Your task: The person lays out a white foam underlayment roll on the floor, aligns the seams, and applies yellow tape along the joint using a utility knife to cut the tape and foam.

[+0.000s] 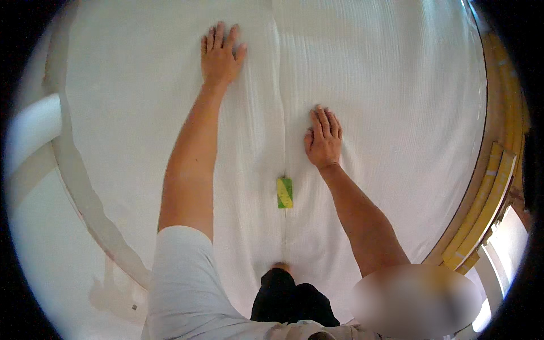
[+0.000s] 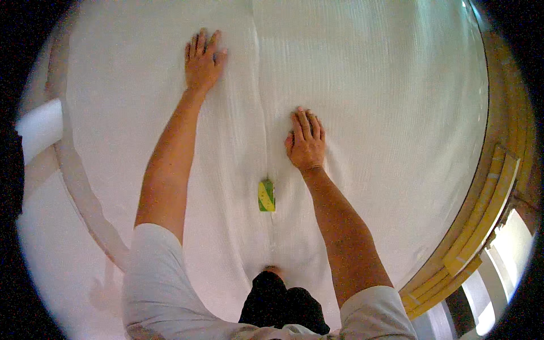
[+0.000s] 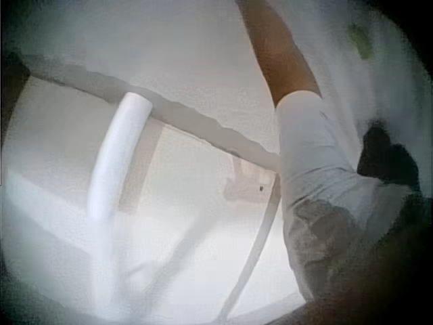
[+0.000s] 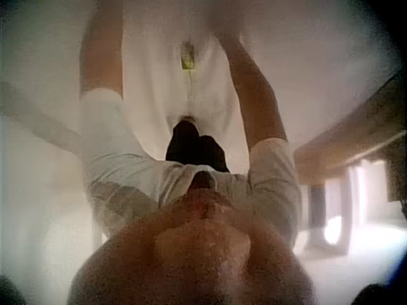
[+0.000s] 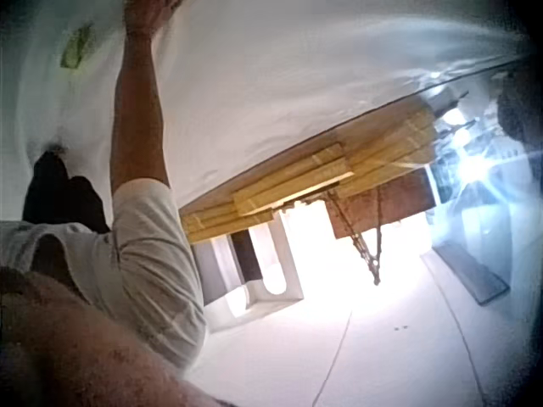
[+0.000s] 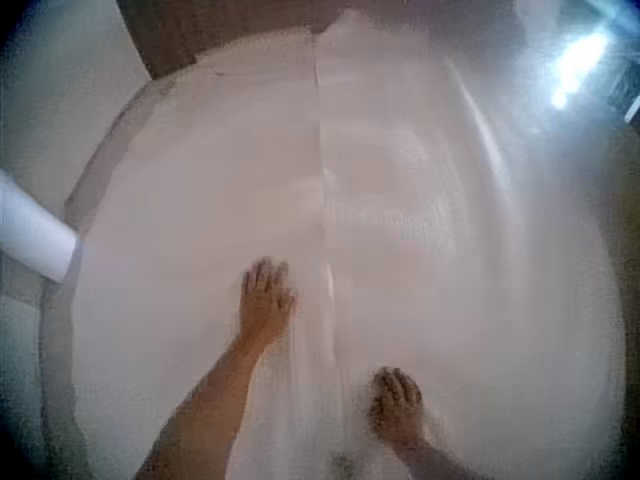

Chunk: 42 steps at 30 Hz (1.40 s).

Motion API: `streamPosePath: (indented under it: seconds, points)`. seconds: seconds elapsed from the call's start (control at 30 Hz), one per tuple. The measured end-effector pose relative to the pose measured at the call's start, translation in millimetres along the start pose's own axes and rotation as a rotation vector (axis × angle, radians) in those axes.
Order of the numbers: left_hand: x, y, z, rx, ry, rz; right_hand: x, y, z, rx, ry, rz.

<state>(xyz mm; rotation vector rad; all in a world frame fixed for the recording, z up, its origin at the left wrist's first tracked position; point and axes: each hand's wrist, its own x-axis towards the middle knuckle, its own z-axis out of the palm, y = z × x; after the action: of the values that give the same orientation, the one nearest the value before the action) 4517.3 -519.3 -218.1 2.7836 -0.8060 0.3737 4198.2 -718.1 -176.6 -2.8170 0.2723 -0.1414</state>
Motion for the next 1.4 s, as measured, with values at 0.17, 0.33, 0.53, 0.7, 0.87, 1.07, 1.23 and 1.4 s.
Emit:
streamPosePath:
  seconds: [0.17, 0.33, 0.53, 0.7, 0.87, 1.07, 1.23, 1.4]
  points:
    - [42, -9, -5, -0.028, 0.039, 0.067, 8, 15, -15, -0.010, 0.031, -0.017]
    - [44, 13, -7, -0.099, 0.108, 0.108, -1, 35, -29, -0.014, 0.010, 0.008]
    - [47, 27, -21, 0.001, -0.181, 0.028, -5, 46, -11, 0.013, 0.008, 0.021]
    - [40, 32, 6, 0.046, -0.144, 0.012, -13, 67, 7, 0.002, 0.019, 0.011]
    - [-2, 26, 9, 0.004, -0.110, 0.053, -44, 58, 8, -0.014, -0.054, 0.034]
    - [-14, 36, -3, -0.058, -0.193, -0.033, -54, 58, -10, 0.101, -0.151, 0.045]
    - [-48, 0, -52, -0.053, -0.363, -0.100, 98, 38, -14, 0.203, 0.065, 0.003]
    - [-110, -12, -32, -0.096, -0.344, -0.108, 222, 39, 39, -0.130, 0.220, 0.032]
